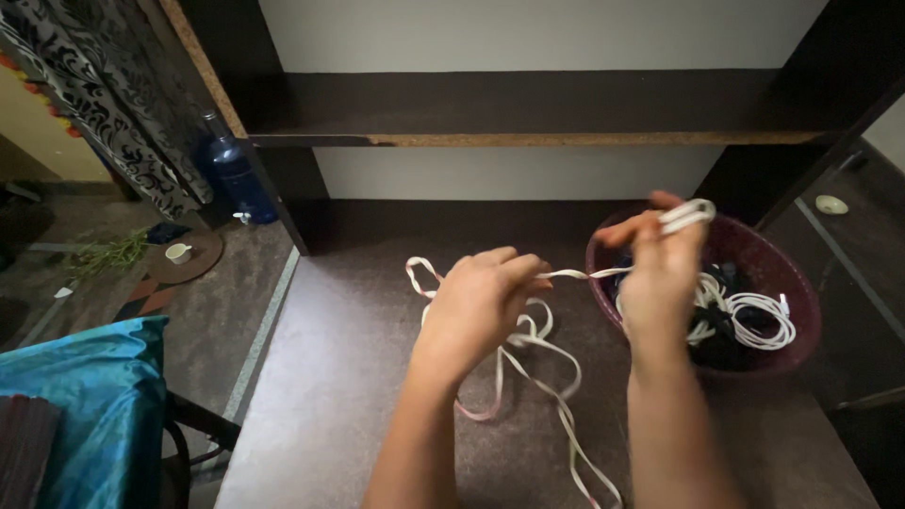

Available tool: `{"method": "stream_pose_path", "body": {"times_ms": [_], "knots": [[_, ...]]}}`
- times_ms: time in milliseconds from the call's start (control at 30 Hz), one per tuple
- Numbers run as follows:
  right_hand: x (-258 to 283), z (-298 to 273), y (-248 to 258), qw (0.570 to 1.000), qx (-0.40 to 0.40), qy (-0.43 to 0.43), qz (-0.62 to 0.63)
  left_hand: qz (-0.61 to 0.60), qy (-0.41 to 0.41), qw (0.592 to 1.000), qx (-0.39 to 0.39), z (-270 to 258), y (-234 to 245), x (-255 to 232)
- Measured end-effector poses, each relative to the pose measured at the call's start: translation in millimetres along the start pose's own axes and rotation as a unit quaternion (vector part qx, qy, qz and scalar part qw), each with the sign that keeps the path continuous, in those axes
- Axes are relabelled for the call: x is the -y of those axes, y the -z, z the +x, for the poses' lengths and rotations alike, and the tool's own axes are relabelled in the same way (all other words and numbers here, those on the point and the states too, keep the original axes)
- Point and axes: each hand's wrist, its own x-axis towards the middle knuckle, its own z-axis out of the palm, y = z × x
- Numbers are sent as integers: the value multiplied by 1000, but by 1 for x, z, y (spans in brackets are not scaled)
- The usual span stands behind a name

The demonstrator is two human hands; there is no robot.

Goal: The person untangles and coils various electrical cables on a table, then places the coiled cables into a red basket. The person handles white, black, and red cables, separating them from a tangled pile and organizing them one at a time.

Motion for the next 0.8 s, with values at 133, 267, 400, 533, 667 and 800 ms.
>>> {"method": "stream_pose_path", "body": {"times_ms": [133, 267, 400, 533, 667, 800], "knots": [[3, -10, -7, 969, 163, -96, -158, 46, -23, 995, -82, -3, 7, 0], [11, -11, -2, 908, 339, -208, -133, 42, 12, 990, -136, -2, 6, 2], [17, -14, 1, 865, 451, -217, 35, 12, 8, 985, -172, 0, 0, 7], [24, -16, 3, 842, 419, -263, 214, -18, 59, 985, -161, 2, -9, 8], [23, -15, -4, 857, 323, -273, 293, -67, 149, 983, -83, 0, -10, 8], [23, -15, -5, 831, 240, -252, 434, -30, 181, 983, 15, -3, -12, 3]]}}
